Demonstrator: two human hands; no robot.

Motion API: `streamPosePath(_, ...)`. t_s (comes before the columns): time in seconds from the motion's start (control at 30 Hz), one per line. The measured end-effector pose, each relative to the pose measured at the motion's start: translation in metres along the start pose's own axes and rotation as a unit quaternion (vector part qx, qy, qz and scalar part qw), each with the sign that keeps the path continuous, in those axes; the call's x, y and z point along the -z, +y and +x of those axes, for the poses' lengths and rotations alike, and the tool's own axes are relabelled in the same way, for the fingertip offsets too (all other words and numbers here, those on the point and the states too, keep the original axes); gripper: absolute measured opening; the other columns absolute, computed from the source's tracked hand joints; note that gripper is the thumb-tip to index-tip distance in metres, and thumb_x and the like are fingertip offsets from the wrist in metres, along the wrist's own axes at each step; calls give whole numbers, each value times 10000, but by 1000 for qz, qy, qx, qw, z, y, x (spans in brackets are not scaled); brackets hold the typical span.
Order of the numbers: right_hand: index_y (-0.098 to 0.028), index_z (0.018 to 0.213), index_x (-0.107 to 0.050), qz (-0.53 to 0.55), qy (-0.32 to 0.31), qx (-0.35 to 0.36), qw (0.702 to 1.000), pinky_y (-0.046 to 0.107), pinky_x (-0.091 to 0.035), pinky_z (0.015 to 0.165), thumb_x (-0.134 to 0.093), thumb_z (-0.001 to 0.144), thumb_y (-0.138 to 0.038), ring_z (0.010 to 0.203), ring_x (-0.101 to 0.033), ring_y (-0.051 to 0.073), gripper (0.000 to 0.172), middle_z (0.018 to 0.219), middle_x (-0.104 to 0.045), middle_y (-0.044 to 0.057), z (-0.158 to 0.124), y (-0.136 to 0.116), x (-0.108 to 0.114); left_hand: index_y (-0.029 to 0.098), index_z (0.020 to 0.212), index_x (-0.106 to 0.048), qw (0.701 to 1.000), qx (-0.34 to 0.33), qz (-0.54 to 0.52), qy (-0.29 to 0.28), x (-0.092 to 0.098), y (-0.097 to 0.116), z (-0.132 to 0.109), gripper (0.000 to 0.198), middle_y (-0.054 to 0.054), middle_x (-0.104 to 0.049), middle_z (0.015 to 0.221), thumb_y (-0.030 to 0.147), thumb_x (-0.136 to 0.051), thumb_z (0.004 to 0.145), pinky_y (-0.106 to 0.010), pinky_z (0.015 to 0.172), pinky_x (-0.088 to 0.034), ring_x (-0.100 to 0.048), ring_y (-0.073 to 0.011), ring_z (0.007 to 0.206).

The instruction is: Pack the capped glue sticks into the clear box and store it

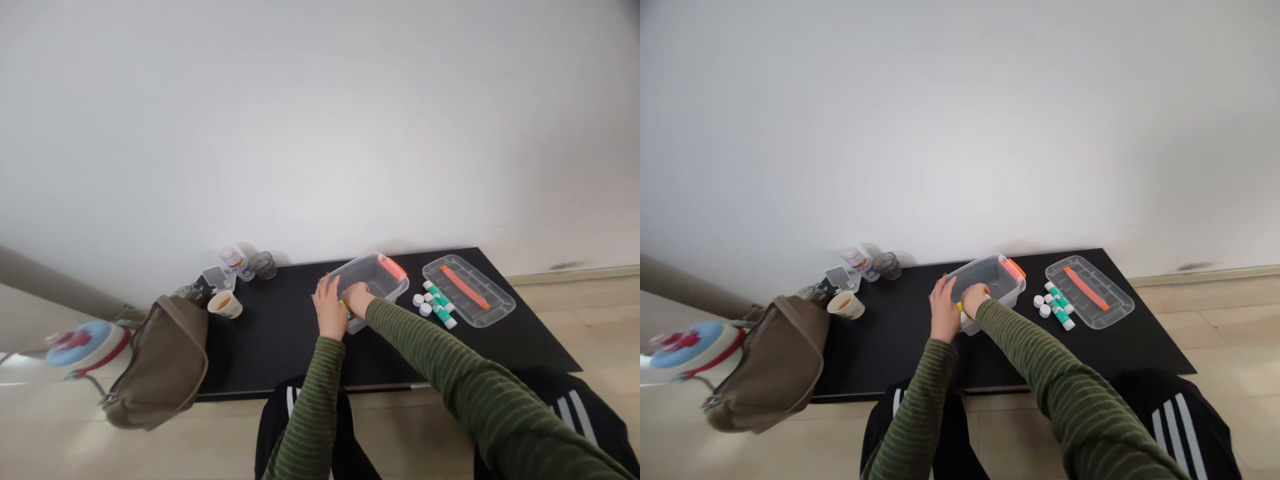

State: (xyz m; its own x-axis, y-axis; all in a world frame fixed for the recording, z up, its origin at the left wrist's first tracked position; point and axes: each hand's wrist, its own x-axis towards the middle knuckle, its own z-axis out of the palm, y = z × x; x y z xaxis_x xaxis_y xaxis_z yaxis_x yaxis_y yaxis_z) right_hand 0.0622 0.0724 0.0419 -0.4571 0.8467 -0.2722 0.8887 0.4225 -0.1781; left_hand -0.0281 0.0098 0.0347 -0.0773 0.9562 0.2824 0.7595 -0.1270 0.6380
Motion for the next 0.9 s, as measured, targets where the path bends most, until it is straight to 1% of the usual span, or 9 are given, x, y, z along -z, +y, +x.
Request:
streamPosePath(0.17,-131,1286,-532,-32,47,-19,998,417,-513,861,-702,701,-148,1039,-661,319,610,1153,-681,185,-29,15,43,203,1340,-543,1000,10,-7,23,1,-11,4,725,-90,-436,1503,-56,-404,678,-494,1197,-246,-307,-249,1448)
streamPosePath(0.3,-149,1327,-437,17,184,30,982,379,-472,897,-634,770,-254,1108,-605,288,601,1252,-608,164,-80,40,61,180,1363,-511,999,-7,-34,21,11,-20,11,747,-119,-440,1492,-57,-414,661,-459,1180,-301,-369,-247,1417)
streamPosePath(0.4,-171,1294,-450,89,234,58,966,349,-466,850,-628,747,-286,1115,-588,274,586,1250,-593,131,-127,54,47,182,1333,-530,998,-24,-21,58,23,-12,7,701,-120,-464,1470,-52,-395,686,-509,1186,-268,-378,-257,1412)
streamPosePath(0.47,-180,1279,-455,116,211,63,968,332,-463,806,-625,723,-265,1036,-613,252,588,1188,-613,104,-154,61,26,196,1286,-558,990,-73,-24,117,27,5,-5,602,-105,-511,1421,-18,-387,750,-526,1181,-263,-410,-253,1387)
streamPosePath(0.53,-183,1234,-482,125,188,62,972,321,-453,788,-627,700,-250,1002,-614,243,557,1131,-625,86,-173,66,-1,192,1258,-561,977,-152,-64,136,23,28,-24,466,-109,-561,1342,72,-391,841,-471,1123,-367,-498,-234,1293)
streamPosePath(0.63,-172,1141,-515,134,180,32,974,306,-443,768,-612,719,-261,984,-608,235,443,1064,-628,84,-185,72,-41,195,1282,-536,967,-241,-71,-38,2,59,-58,402,-117,-588,1292,239,-414,901,-380,979,-484,-575,-233,1180)
streamPosePath(0.73,-168,1117,-515,159,183,-8,970,289,-435,758,-581,761,-264,976,-607,217,375,1055,-629,83,-187,77,-66,218,1295,-496,965,-162,21,-203,-21,75,-79,391,-76,-701,1049,332,-398,934,-320,794,-515,-678,-220,929)
streamPosePath(0.8,-171,1117,-516,151,178,-13,972,284,-427,752,-576,769,-257,977,-599,214,364,1063,-628,82,-185,80,-72,227,1234,-505,958,-103,76,-255,-32,79,-81,338,-38,-717,857,343,-343,961,-305,712,-486,-689,-216,778)
streamPosePath(0.9,-176,1119,-522,103,181,-17,978,284,-409,724,-575,766,-224,957,-577,216,360,1047,-624,83,-181,81,-73,233,1175,-495,957,-67,105,-261,-38,80,-77,310,-26,-715,804,351,-280,984,-298,683,-438,-690,-220,747)
